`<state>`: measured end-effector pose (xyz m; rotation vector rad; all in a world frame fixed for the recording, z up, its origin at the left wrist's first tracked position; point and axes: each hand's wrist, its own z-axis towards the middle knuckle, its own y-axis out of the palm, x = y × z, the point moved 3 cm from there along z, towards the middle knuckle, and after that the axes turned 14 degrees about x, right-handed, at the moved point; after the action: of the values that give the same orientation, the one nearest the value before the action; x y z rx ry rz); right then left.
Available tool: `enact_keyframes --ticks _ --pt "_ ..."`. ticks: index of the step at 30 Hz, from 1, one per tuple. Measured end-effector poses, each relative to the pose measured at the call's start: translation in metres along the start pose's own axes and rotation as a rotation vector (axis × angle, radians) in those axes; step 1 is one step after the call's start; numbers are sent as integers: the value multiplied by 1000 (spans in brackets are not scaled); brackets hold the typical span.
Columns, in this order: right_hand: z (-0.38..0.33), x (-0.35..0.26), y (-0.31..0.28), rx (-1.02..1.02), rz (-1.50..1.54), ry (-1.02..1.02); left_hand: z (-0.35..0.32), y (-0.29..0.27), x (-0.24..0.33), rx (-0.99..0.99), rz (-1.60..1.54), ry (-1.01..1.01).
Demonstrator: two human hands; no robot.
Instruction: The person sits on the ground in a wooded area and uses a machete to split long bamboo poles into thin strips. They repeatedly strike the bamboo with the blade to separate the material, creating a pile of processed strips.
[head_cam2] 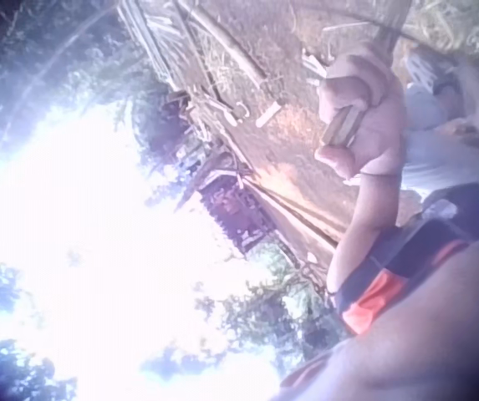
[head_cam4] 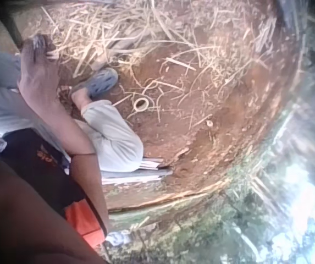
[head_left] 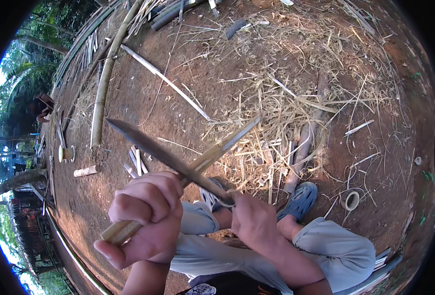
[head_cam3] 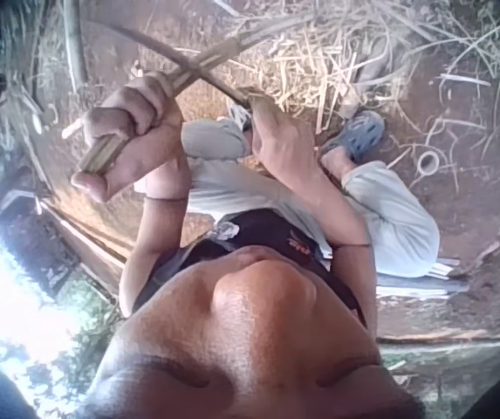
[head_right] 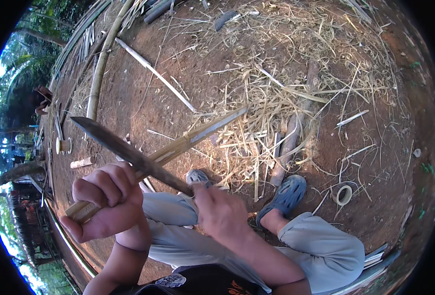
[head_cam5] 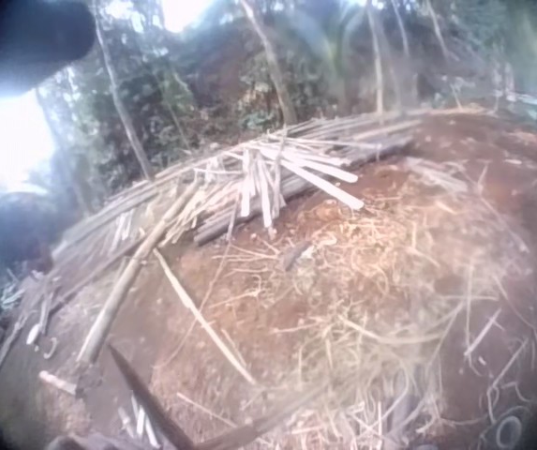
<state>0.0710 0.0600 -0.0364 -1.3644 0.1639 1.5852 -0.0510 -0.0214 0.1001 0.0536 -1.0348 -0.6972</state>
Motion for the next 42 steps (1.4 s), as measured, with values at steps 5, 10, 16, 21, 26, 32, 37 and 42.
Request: enact_keyframes --ticks 5,10,16,21,26,32,37,42 --pt "1 26 7 -70 -90 133 7 -12 -13 -12 -37 -39" --pt "1 31 5 -26 -92 28 -5 -4 -3 -135 36 46" --pt "-6 20 2 -105 -110 111 1 -11 -7 -29 -29 -2" --pt "6 119 27 -155 -340 247 0 -3 -4 -72 20 22" --pt "-8 44 13 -100 -153 152 5 -12 -12 52 -65 -13" --pt "-1 151 38 -196 -212 392 9 -13 -7 51 -70 -27" --pt "5 61 32 -95 -164 12 14 -28 -11 167 -95 -35" --pt "27 210 62 -259 -476 458 25 -23 -18 138 -91 -53"
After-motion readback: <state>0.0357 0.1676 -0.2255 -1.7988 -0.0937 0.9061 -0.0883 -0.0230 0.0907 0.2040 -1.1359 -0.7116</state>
